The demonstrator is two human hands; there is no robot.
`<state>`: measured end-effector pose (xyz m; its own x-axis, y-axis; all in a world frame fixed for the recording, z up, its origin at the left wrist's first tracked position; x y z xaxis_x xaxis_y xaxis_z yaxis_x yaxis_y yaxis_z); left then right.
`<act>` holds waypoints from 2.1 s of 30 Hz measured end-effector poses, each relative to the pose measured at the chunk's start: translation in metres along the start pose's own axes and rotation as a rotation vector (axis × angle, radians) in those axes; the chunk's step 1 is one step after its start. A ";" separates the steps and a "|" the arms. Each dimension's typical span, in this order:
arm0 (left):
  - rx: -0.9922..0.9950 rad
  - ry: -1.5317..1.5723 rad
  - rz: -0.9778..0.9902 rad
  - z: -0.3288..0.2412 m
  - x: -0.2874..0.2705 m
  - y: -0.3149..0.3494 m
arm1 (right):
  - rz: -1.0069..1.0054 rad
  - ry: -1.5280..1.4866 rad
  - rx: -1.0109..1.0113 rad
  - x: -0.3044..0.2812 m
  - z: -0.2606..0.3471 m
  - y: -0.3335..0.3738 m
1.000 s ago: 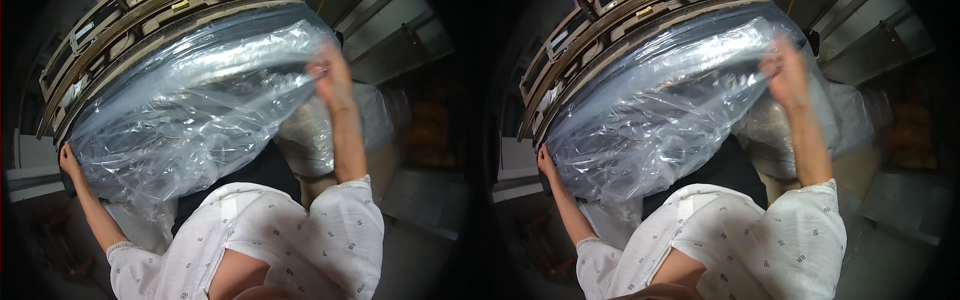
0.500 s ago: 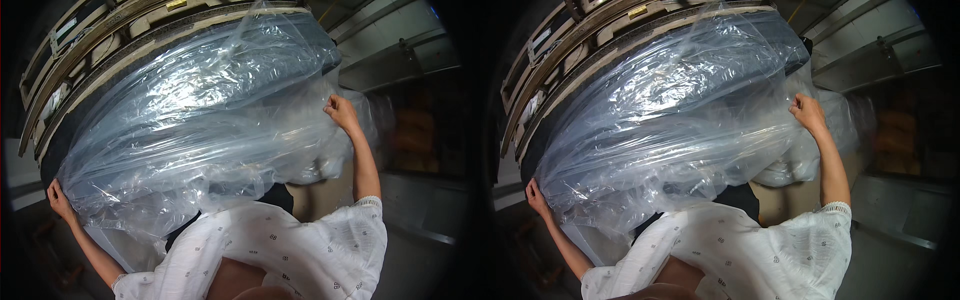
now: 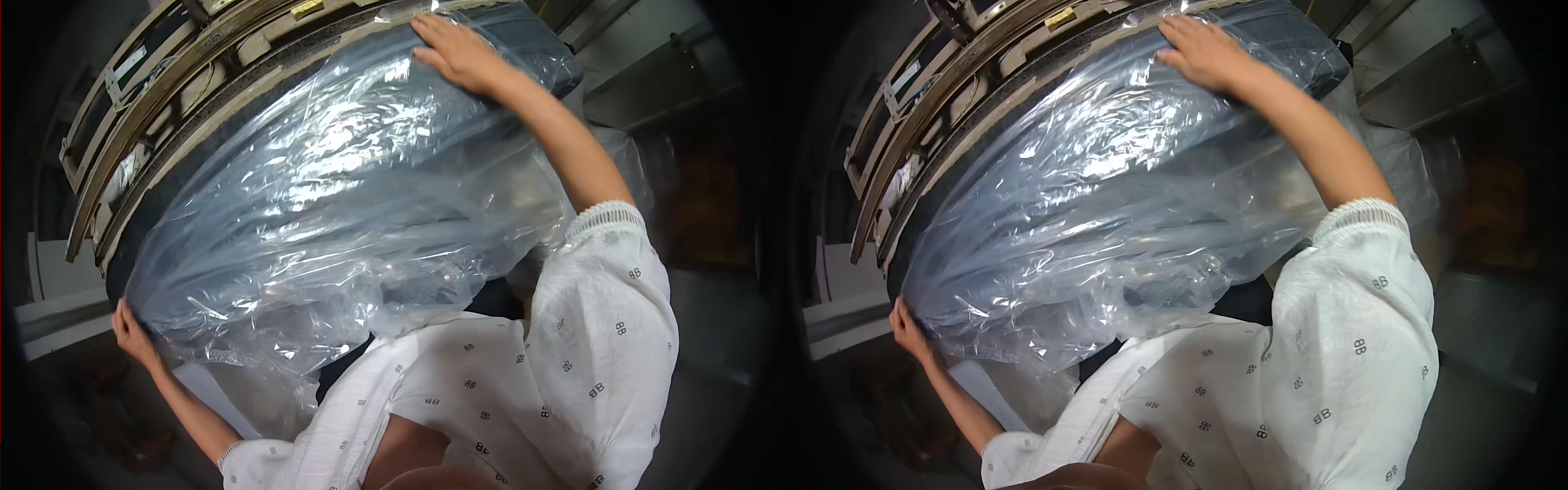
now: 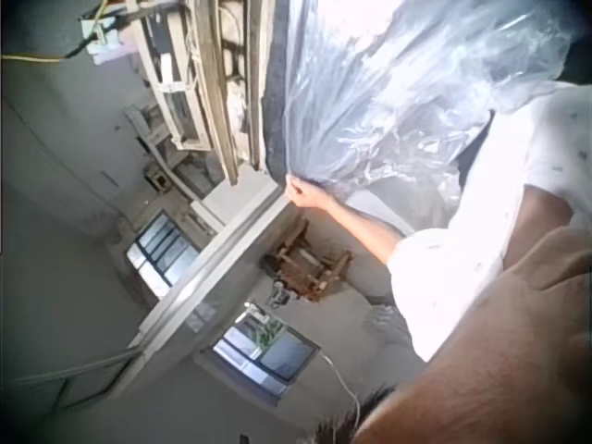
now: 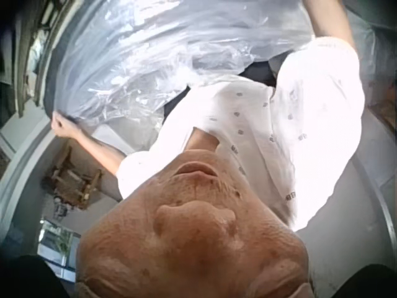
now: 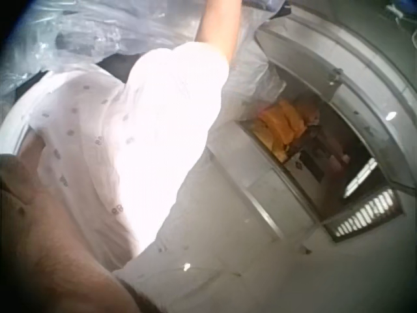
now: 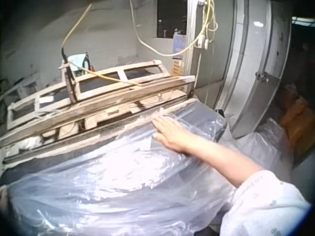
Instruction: Wrapping a large grey component in clear plastic packaging for protection.
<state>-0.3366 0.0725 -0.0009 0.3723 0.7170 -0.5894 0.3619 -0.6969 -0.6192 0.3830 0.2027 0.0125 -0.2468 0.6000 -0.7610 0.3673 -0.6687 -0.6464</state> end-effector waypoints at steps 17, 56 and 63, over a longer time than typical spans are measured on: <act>-0.028 0.075 -0.033 -0.027 -0.111 0.005 | -0.050 0.214 0.301 -0.062 -0.005 0.052; -0.166 0.147 -0.194 0.143 -0.013 -0.061 | -0.397 -0.075 0.698 0.029 -0.064 -0.020; -0.389 0.037 -0.179 0.088 0.078 -0.107 | -0.429 -0.087 0.675 0.042 -0.091 -0.027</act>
<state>-0.4217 0.2046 -0.0259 0.3021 0.8309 -0.4672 0.7164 -0.5213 -0.4638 0.4438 0.2857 0.0028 -0.3225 0.8472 -0.4222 -0.3898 -0.5253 -0.7564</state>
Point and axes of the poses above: each hand's wrist, its own y-axis away from the middle knuckle, its own x-axis out of the palm, z = x × y, the point moved 2 cm from there along -y, towards the middle knuckle, and after that the axes turned 10 degrees about -z, right-handed, at the moved point
